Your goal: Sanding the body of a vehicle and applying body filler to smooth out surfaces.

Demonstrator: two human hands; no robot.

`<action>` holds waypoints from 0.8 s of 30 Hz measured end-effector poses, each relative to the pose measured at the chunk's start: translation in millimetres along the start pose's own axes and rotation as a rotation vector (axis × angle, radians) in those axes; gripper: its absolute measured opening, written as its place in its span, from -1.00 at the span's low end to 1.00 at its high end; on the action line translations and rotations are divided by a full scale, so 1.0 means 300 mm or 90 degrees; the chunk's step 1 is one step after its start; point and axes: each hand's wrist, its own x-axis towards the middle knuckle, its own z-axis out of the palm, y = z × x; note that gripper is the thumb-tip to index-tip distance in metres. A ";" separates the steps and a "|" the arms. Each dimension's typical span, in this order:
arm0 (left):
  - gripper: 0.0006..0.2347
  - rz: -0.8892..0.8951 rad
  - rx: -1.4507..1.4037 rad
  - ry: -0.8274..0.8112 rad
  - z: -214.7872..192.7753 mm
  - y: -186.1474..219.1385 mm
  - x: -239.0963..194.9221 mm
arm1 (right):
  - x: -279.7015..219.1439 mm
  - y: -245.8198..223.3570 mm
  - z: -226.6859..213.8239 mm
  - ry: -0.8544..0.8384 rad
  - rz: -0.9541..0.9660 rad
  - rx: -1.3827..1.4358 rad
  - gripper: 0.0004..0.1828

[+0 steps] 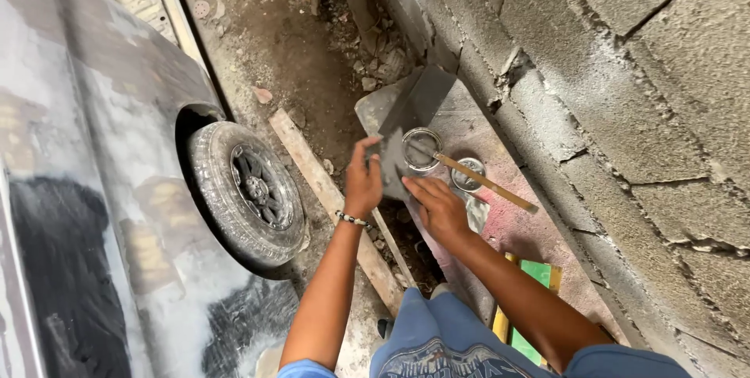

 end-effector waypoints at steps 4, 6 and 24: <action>-0.74 -0.114 -0.007 -0.091 0.064 -0.042 -0.094 | 0.066 0.073 0.048 0.047 0.064 0.006 -0.46; -0.74 -0.028 0.043 -0.030 0.105 -0.056 -0.114 | 0.097 0.133 0.046 0.053 0.071 0.037 -0.58; -0.75 -0.311 0.059 -0.029 -0.009 -0.014 -0.283 | 0.460 0.590 -0.059 -0.386 0.398 0.166 -0.69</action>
